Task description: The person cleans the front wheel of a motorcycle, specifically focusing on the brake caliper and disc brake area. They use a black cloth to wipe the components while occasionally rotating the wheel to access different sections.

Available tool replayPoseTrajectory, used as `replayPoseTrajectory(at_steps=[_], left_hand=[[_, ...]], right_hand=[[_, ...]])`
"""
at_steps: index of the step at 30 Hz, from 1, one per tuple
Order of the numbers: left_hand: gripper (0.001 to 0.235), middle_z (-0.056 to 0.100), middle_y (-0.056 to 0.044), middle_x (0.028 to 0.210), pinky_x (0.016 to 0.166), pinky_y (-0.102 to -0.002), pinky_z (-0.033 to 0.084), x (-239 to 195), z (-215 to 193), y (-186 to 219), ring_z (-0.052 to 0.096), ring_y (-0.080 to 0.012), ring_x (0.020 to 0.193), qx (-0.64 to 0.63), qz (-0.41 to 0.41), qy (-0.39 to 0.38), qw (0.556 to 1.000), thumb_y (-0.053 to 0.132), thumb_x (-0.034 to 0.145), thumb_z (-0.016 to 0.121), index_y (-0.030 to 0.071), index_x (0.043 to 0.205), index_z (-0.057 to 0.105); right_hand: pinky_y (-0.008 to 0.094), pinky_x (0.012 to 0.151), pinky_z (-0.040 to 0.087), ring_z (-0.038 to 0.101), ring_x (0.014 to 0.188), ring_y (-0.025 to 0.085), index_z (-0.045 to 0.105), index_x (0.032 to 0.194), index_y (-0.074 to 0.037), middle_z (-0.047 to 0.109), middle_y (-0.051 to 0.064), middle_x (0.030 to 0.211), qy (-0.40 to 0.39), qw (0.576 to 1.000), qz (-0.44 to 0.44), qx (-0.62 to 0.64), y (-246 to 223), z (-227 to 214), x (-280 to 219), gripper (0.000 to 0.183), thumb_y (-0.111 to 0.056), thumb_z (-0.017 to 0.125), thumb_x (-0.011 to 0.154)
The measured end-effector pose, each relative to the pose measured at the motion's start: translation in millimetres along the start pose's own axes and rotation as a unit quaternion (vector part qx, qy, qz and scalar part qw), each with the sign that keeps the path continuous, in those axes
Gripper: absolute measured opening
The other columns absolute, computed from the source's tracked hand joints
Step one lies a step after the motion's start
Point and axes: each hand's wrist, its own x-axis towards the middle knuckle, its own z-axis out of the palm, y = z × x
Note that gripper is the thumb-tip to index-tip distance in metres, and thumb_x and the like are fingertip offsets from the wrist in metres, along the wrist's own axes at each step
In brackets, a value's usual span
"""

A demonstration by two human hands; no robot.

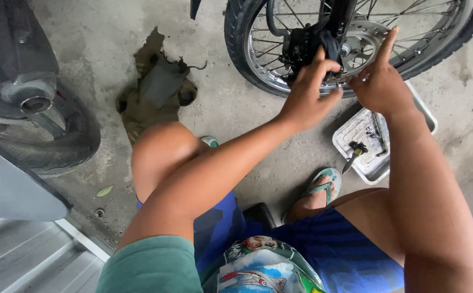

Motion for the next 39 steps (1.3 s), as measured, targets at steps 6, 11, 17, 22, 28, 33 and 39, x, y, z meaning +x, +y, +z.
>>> replayPoseTrajectory(at_steps=[6, 11, 17, 22, 28, 33, 39], left_hand=[[0.048, 0.027, -0.019, 0.171, 0.102, -0.058, 0.042, -13, 8, -2, 0.039, -0.0433, 0.148, 0.015, -0.085, -0.059, 0.994, 0.038, 0.089, 0.064, 0.024, 0.131, 0.048], [0.050, 0.043, -0.017, 0.157, 0.112, -0.055, 0.042, -3, -2, 16, 0.040, -0.0411, 0.149, -0.025, -0.048, 0.017, 0.998, 0.039, 0.088, 0.065, 0.017, 0.130, 0.049], [0.040, 0.032, -0.023, 0.167, 0.101, -0.036, 0.041, -1, -9, 9, 0.019, -0.0325, 0.163, -0.176, -0.069, 0.009, 0.982, 0.032, 0.089, 0.069, 0.023, 0.126, 0.056], [0.036, 0.022, -0.028, 0.171, 0.125, -0.046, 0.017, 3, -9, 10, 0.010, -0.0327, 0.164, -0.259, -0.097, 0.007, 0.961, 0.027, 0.086, 0.069, 0.019, 0.120, 0.060], [0.039, 0.064, -0.010, 0.124, 0.093, -0.039, 0.046, 9, -5, 6, 0.059, -0.0263, 0.116, -0.166, -0.197, 0.016, 0.966, 0.033, 0.076, 0.066, 0.018, 0.112, 0.059], [0.048, 0.063, -0.004, 0.137, 0.099, -0.041, 0.047, 9, -9, 23, 0.052, -0.0259, 0.132, -0.071, -0.164, 0.014, 0.984, 0.039, 0.083, 0.059, 0.017, 0.127, 0.055], [0.050, 0.061, -0.013, 0.135, 0.098, -0.042, 0.048, 9, -28, 54, 0.056, -0.0275, 0.128, -0.110, -0.198, 0.016, 0.974, 0.042, 0.083, 0.056, 0.019, 0.127, 0.056]], right_hand=[[0.056, 0.081, 0.050, 0.069, 0.090, 0.046, -0.036, 0.154, -0.013, 0.077, 0.020, 0.109, -0.006, 0.999, 0.039, 0.002, -17, -6, -3, 0.113, -0.010, 0.067, 0.108], [0.055, 0.083, 0.051, 0.070, 0.092, 0.047, -0.037, 0.154, -0.018, 0.074, 0.023, 0.122, -0.005, 1.000, 0.030, 0.004, -12, -6, -1, 0.114, -0.011, 0.068, 0.108], [0.055, 0.080, 0.049, 0.068, 0.092, 0.047, -0.037, 0.155, -0.017, 0.075, 0.020, 0.110, -0.003, 0.999, 0.041, -0.001, -4, -1, 0, 0.115, -0.011, 0.068, 0.108], [0.052, 0.078, 0.049, 0.067, 0.082, 0.043, -0.039, 0.153, -0.016, 0.075, 0.020, 0.101, -0.004, 0.999, 0.044, 0.021, -6, 2, -2, 0.114, -0.008, 0.066, 0.110], [0.053, 0.085, 0.053, 0.070, 0.083, 0.044, -0.040, 0.153, -0.017, 0.077, 0.024, 0.107, 0.016, 1.000, -0.026, 0.006, 5, 3, 0, 0.120, 0.000, 0.069, 0.106], [0.053, 0.084, 0.054, 0.071, 0.088, 0.045, -0.040, 0.152, -0.022, 0.075, 0.025, 0.114, -0.006, 1.000, 0.013, 0.007, -5, -2, -2, 0.118, -0.007, 0.068, 0.107], [0.053, 0.073, 0.048, 0.066, 0.080, 0.044, -0.037, 0.155, -0.012, 0.075, 0.019, 0.102, 0.018, 1.000, -0.022, 0.001, 19, 9, 5, 0.114, -0.006, 0.066, 0.107]])
